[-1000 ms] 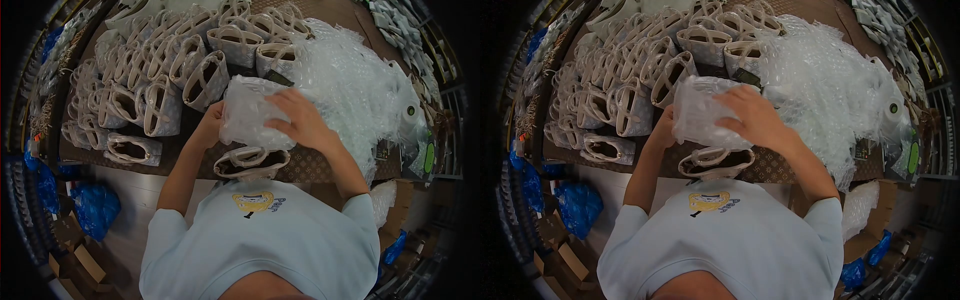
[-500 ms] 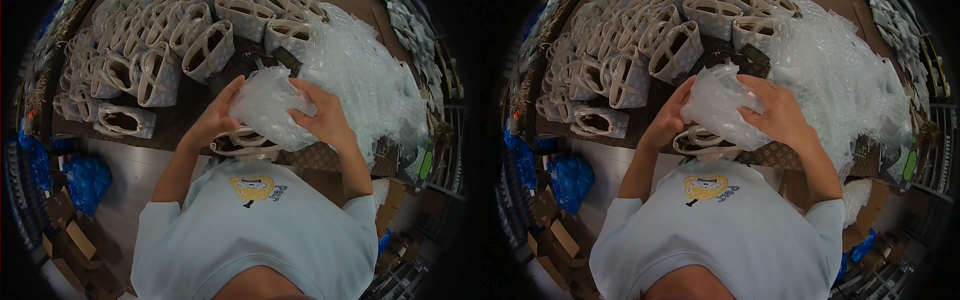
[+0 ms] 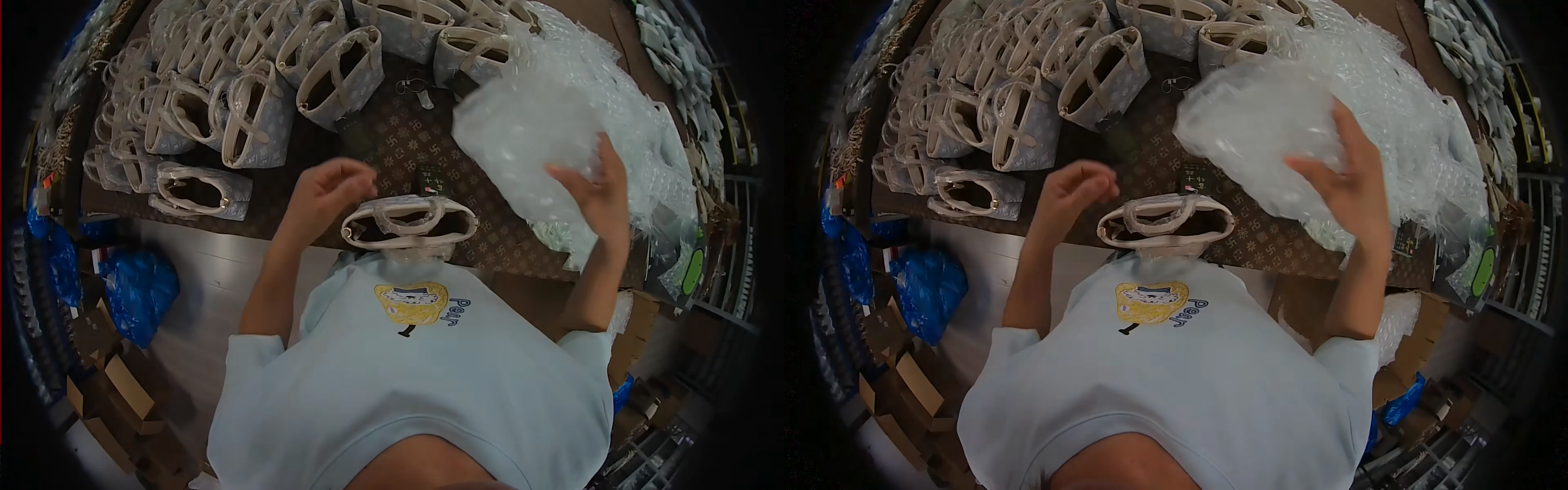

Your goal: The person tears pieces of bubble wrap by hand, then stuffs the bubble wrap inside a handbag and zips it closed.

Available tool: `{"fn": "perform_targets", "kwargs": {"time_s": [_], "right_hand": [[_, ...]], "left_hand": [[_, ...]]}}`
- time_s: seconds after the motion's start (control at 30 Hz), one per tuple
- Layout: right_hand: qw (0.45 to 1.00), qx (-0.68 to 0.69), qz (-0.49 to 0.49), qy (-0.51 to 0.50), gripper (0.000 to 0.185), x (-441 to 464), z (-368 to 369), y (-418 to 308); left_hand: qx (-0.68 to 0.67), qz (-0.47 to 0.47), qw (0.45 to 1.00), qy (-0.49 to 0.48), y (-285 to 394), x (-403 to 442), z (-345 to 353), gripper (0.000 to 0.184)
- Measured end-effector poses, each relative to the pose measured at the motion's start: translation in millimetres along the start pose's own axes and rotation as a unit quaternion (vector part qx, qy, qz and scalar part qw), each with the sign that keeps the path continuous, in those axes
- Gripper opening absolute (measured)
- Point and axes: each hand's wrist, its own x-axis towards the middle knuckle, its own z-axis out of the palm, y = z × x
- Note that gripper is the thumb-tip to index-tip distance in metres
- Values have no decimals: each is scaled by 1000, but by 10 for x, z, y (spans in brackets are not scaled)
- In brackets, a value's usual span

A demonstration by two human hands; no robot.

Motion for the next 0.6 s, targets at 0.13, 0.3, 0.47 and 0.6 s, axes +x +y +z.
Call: {"fn": "perform_targets", "kwargs": {"time_s": [0.13,0.3,0.47,0.6], "right_hand": [[909,-10,-21,-417,56,-58,-236,272],[792,108,58,-598,45,87,659,560],[869,156,59,-467,41,123,1091,510],[928,-33,-115,-351,50,70,1309,758]], "left_hand": [[382,-148,874,-259,-12,-281,56,30],[565,132,758,-296,-479,-285,287,37],[441,164,844,-256,-723,-257,292,39],[517,180,796,-260,-661,-323,238,42]]}}
